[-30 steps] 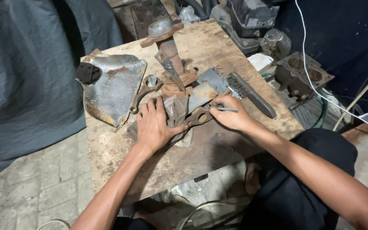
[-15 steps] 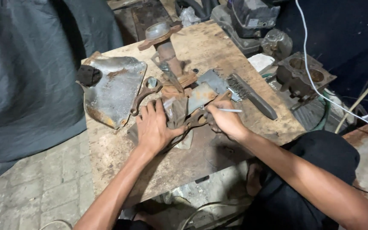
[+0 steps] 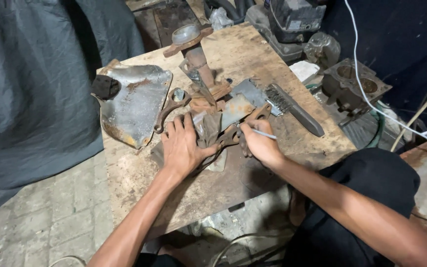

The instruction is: Marking layout lines on a metal manifold surface using a scribe for further processing.

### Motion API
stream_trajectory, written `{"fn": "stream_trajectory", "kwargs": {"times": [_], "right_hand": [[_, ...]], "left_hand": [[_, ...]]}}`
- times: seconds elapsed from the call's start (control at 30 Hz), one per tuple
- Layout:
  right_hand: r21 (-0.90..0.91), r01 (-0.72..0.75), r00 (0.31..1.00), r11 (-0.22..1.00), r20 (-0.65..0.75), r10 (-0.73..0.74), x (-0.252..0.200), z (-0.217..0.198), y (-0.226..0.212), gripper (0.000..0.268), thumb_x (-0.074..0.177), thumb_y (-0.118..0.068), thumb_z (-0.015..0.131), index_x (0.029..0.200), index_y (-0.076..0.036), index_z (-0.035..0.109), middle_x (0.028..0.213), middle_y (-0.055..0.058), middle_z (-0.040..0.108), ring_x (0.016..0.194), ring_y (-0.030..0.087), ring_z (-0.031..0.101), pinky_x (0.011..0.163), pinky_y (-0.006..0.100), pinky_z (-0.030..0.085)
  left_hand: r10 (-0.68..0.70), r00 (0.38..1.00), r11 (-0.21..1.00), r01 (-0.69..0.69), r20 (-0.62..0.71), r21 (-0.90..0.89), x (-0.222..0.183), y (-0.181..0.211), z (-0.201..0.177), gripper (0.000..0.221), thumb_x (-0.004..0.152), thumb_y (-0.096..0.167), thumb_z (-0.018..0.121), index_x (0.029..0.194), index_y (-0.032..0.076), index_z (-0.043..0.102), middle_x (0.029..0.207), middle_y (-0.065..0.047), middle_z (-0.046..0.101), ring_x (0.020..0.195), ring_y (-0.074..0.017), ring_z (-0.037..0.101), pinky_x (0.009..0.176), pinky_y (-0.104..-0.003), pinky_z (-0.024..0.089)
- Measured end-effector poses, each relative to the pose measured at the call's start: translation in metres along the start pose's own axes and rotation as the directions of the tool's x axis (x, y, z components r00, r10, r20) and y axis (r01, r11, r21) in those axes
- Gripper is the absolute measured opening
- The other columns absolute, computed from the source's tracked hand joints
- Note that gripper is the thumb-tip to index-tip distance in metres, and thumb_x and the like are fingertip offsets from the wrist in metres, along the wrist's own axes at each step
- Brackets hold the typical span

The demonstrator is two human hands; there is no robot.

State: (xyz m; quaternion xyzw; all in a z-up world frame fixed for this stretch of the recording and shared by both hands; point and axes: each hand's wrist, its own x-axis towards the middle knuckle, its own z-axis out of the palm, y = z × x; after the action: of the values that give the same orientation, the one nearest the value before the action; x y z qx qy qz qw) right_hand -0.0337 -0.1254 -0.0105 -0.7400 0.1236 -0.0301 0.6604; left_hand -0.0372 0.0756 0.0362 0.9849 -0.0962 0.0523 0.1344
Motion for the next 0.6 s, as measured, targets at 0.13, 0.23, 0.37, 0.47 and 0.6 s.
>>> {"fn": "stream_trajectory", "kwargs": {"times": [0.13, 0.23, 0.37, 0.47, 0.6], "right_hand": [[0.012, -0.006, 1.0, 1.0, -0.012, 0.006, 0.0, -0.003, -0.001, 0.031, 0.095, -0.013, 0.053, 0.101, 0.011, 0.071, 0.052, 0.021, 0.06, 0.034, 0.022, 0.059, 0.029, 0.03, 0.044], [0.031, 0.002, 1.0, 1.0, -0.03, -0.001, 0.0, -0.001, 0.008, 0.029, 0.095, -0.01, 0.052, 0.1, 0.011, 0.071, 0.051, 0.02, 0.058, 0.033, 0.022, 0.058, 0.029, 0.03, 0.043], [0.042, -0.045, 0.999, 0.998, -0.028, 0.046, 0.009, -0.001, 0.019, 0.029, 0.094, -0.012, 0.054, 0.1, 0.01, 0.072, 0.051, 0.021, 0.056, 0.033, 0.025, 0.058, 0.029, 0.034, 0.044], [-0.027, -0.077, 0.996, 0.997, -0.045, 0.076, 0.004, -0.004, 0.017, 0.028, 0.092, -0.017, 0.058, 0.095, 0.007, 0.074, 0.052, 0.021, 0.058, 0.037, 0.027, 0.061, 0.033, 0.037, 0.045], [-0.175, -0.047, 0.988, 0.983, 0.137, 0.072, -0.053, 0.013, 0.024, 0.019, 0.087, -0.018, 0.06, 0.078, -0.01, 0.074, 0.064, 0.009, 0.058, 0.063, 0.02, 0.058, 0.059, 0.036, 0.049]], "left_hand": [[0.004, 1.0, 1.0, -0.003, 0.023, -0.027, 0.003, 0.002, -0.004, 0.12, 0.063, 0.065, 0.083, 0.152, 0.0, 0.035, 0.141, -0.02, 0.046, 0.128, -0.0384, 0.047, 0.098, -0.057, 0.046], [-0.001, 1.0, 1.0, 0.001, 0.02, -0.002, -0.002, -0.001, -0.002, 0.121, 0.062, 0.066, 0.082, 0.151, -0.001, 0.035, 0.141, -0.021, 0.046, 0.129, -0.0395, 0.046, 0.1, -0.058, 0.044], [0.016, 1.0, 0.999, -0.016, 0.014, -0.028, 0.001, -0.002, -0.002, 0.12, 0.063, 0.064, 0.082, 0.151, -0.003, 0.035, 0.14, -0.023, 0.046, 0.128, -0.0417, 0.047, 0.099, -0.06, 0.044], [0.023, 1.0, 1.0, -0.022, 0.018, -0.022, -0.003, -0.002, -0.005, 0.121, 0.063, 0.065, 0.082, 0.151, -0.003, 0.035, 0.14, -0.024, 0.046, 0.127, -0.042, 0.047, 0.099, -0.06, 0.044], [0.028, 0.999, 0.998, -0.027, 0.023, -0.056, 0.003, -0.005, -0.006, 0.121, 0.065, 0.064, 0.083, 0.152, -0.004, 0.035, 0.141, -0.026, 0.045, 0.128, -0.0435, 0.047, 0.099, -0.061, 0.043]]}}
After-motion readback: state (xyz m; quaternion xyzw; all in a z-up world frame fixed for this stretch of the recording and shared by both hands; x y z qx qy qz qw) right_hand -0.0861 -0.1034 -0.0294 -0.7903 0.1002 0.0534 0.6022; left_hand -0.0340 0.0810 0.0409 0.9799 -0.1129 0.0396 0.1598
